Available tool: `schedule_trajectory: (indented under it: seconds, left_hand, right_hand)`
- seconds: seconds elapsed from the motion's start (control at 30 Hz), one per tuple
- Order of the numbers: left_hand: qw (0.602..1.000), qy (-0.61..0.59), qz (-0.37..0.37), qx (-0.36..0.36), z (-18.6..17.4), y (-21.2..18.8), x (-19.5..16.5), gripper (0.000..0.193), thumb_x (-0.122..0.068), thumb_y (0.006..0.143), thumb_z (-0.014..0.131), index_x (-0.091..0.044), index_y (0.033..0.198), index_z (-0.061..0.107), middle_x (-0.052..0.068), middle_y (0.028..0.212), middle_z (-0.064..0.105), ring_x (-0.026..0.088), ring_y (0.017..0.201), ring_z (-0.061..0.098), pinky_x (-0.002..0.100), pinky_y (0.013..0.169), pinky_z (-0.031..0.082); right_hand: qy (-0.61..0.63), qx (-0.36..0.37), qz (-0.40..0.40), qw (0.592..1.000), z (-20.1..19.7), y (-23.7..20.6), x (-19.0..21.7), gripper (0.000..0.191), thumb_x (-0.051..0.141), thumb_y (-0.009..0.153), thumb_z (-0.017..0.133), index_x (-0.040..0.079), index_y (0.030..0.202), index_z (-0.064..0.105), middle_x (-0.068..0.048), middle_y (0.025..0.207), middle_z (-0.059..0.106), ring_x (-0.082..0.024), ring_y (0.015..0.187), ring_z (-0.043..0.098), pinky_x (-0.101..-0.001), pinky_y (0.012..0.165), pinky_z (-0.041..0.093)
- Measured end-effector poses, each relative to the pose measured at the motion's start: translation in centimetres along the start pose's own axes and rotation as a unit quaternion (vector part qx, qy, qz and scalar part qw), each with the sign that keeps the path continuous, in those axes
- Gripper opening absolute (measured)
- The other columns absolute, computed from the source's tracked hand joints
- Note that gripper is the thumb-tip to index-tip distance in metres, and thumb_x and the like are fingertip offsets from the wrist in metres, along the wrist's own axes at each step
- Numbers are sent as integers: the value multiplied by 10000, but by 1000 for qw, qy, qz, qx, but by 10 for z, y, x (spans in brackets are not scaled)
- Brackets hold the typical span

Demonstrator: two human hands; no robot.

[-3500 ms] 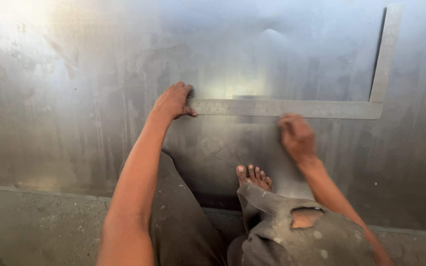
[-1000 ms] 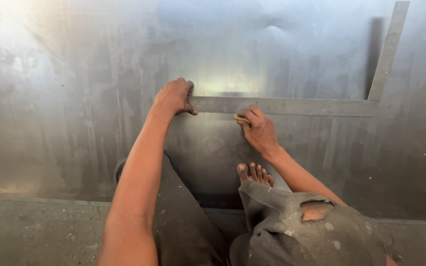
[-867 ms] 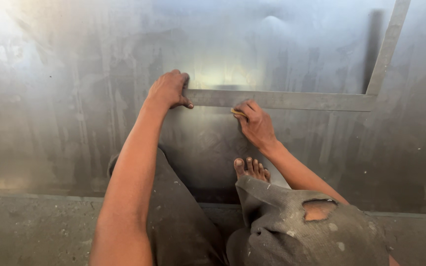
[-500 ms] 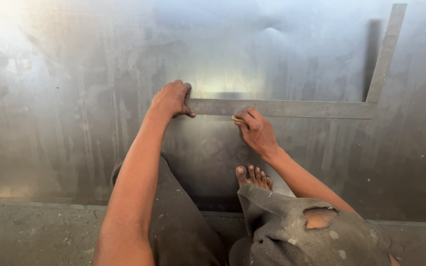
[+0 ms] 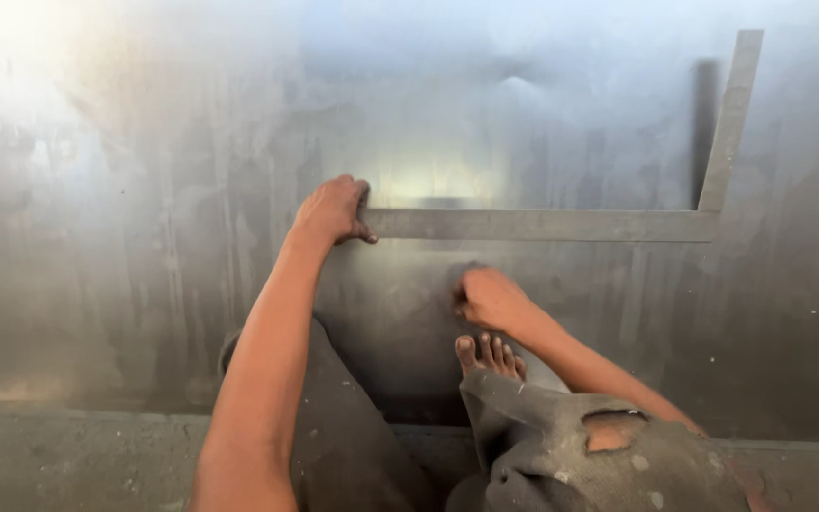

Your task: The person uses a metal ruler and a yellow marker to draw straight lines on a large metal sheet. They repeatedly reposition the ruler to create a series of parallel lines across the surface.

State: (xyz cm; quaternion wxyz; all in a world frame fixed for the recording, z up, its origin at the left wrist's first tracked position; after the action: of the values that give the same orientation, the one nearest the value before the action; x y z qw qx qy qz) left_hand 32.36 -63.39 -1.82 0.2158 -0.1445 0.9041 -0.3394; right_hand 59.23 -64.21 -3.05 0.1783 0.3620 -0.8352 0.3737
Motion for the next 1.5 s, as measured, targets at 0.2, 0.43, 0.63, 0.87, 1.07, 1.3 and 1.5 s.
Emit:
schedule_trajectory:
  seconds: [0.2, 0.43, 0.63, 0.87, 1.07, 1.3, 1.5]
  left_hand:
    - [999, -1, 28, -23, -2, 1, -4, 684, -370, 594, 994, -123, 1134, 654, 92, 1212, 610, 353, 1194, 572, 498, 948, 511]
    - [1000, -18, -7, -20, -3, -5, -4, 661, -350, 573, 986, -138, 1115, 673, 16, 1183, 639, 287, 1193, 596, 457, 945, 530]
    - [999, -21, 17, -27, 4, -2, 1, 651, -348, 570, 985, -113, 1092, 674, 73, 1170, 639, 329, 1178, 598, 485, 940, 525]
    - [997, 20, 73, -13, -4, 11, -2, 650, -354, 606, 977, -92, 1112, 664, 132, 1172, 637, 382, 1167, 600, 515, 936, 520]
    - [1000, -7, 13, 9, -2, 2, -2, 613, -288, 557, 990, -89, 1050, 683, 56, 1134, 669, 314, 1139, 629, 473, 915, 534]
    - [1000, 6, 15, 5, -10, -4, -8, 612, -271, 556, 990, -89, 1056, 687, 52, 1137, 671, 312, 1131, 634, 467, 912, 543]
    - [1000, -2, 14, 2, -5, -3, -6, 607, -283, 557, 987, -98, 1054, 691, 47, 1137, 670, 306, 1148, 625, 465, 918, 535]
  right_hand:
    - [123, -308, 3, 943, -39, -8, 12, 75, 86, 912, 723, 60, 983, 721, -77, 996, 694, -303, 801, 703, -408, 666, 548]
    - [122, -305, -22, 944, -41, -8, 15, 79, 111, 949, 708, 42, 977, 733, -67, 967, 678, -275, 763, 703, -385, 632, 541]
    - [94, -228, 65, 967, -24, 11, -9, 134, 140, 961, 687, 32, 937, 763, -122, 968, 681, -350, 841, 690, -443, 727, 536]
    - [104, -33, 42, 993, 4, -23, -6, 119, 113, 819, 751, 70, 922, 792, -95, 962, 729, -311, 880, 711, -407, 811, 547]
    - [122, -273, 9, 954, -37, -38, 6, 120, 76, 897, 725, 58, 1015, 713, -68, 1030, 696, -278, 838, 716, -374, 717, 562]
    - [118, -282, -23, 952, -49, -5, 28, 110, 65, 911, 736, 29, 1007, 694, -88, 1005, 675, -292, 805, 700, -392, 680, 552]
    - [87, -281, -28, 955, -38, 1, 23, 64, 90, 956, 707, 31, 974, 691, -97, 997, 664, -311, 803, 700, -408, 670, 545]
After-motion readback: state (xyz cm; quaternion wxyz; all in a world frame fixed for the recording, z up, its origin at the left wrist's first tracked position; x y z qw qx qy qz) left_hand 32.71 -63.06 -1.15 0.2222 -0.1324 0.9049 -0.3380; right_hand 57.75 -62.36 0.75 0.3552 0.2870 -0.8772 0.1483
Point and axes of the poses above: each hand's wrist, its own y-axis towards the middle knuckle, its own z-axis out of the palm, x = y × z, the point moved 5 cm from there along y, towards the middle knuckle
